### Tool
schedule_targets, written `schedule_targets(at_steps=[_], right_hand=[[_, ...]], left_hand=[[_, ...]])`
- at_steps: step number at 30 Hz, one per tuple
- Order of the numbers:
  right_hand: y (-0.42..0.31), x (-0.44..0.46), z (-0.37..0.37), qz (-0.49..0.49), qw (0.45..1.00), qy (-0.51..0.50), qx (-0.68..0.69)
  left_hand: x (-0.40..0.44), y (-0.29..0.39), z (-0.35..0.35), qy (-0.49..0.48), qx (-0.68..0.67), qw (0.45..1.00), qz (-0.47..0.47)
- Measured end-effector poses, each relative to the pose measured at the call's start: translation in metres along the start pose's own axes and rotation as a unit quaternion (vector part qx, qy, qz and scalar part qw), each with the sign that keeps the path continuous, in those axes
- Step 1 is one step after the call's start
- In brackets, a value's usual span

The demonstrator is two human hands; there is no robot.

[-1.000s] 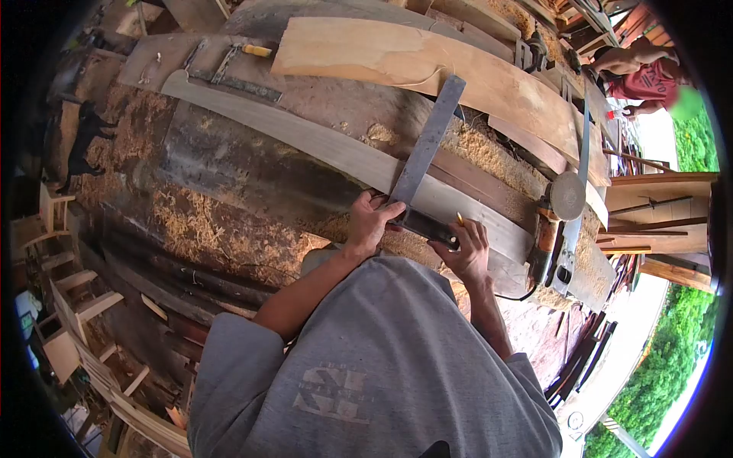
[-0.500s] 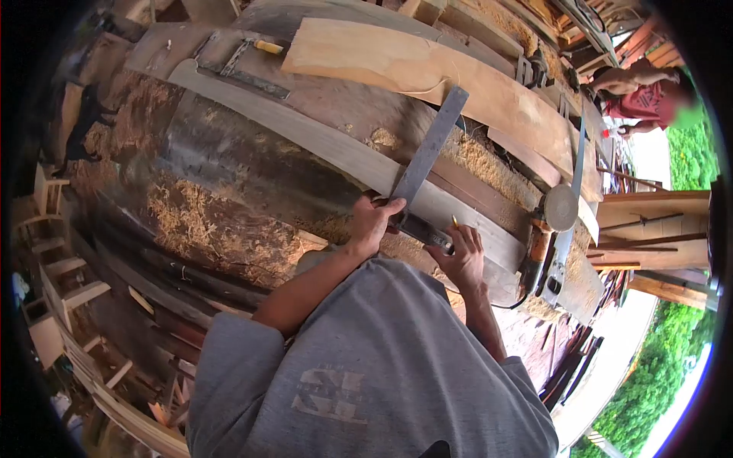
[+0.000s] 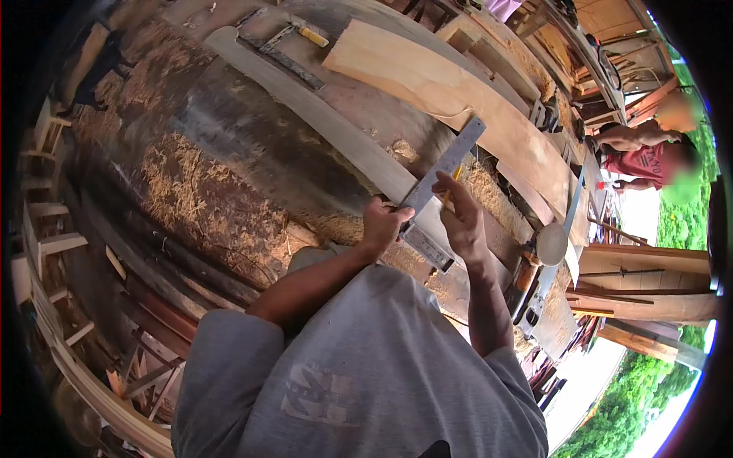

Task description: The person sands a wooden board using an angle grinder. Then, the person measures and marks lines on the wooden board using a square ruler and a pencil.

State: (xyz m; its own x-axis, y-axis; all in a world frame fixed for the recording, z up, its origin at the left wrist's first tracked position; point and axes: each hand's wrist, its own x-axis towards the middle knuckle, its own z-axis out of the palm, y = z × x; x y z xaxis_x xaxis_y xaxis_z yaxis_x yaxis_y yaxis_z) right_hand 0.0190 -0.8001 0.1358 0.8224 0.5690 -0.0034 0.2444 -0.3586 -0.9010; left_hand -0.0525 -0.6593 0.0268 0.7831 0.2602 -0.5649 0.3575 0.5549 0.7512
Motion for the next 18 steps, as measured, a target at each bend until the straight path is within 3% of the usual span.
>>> schedule_targets(at_steps=[5, 7, 8, 10, 16, 18], right_hand=[[0.041, 0.026, 0.015, 0.079, 0.99, 0.025, 0.111], [0.044, 0.031, 0.018, 0.065, 0.994, 0.043, -0.077], [0.049, 0.034, 0.02, 0.064, 0.994, 0.042, -0.078], [0.053, 0.038, 0.025, -0.026, 0.967, 0.069, -0.245], [0.04, 0.033, 0.035, -0.188, 0.902, 0.012, -0.389], [0.039, 0.027, 0.043, -0.177, 0.899, 0.015, -0.4]], left_hand=[[0.002, -0.004, 0.0, 0.014, 0.021, 0.999, 0.024], [0.002, -0.008, -0.001, 0.018, 0.026, 0.999, 0.033], [0.003, -0.01, -0.002, 0.016, 0.026, 0.999, 0.035], [0.001, -0.007, -0.002, 0.015, 0.026, 0.999, 0.037], [0.0, -0.007, 0.001, 0.034, 0.031, 0.998, 0.034], [0.006, -0.017, 0.001, 0.036, 0.002, 0.997, 0.068]])
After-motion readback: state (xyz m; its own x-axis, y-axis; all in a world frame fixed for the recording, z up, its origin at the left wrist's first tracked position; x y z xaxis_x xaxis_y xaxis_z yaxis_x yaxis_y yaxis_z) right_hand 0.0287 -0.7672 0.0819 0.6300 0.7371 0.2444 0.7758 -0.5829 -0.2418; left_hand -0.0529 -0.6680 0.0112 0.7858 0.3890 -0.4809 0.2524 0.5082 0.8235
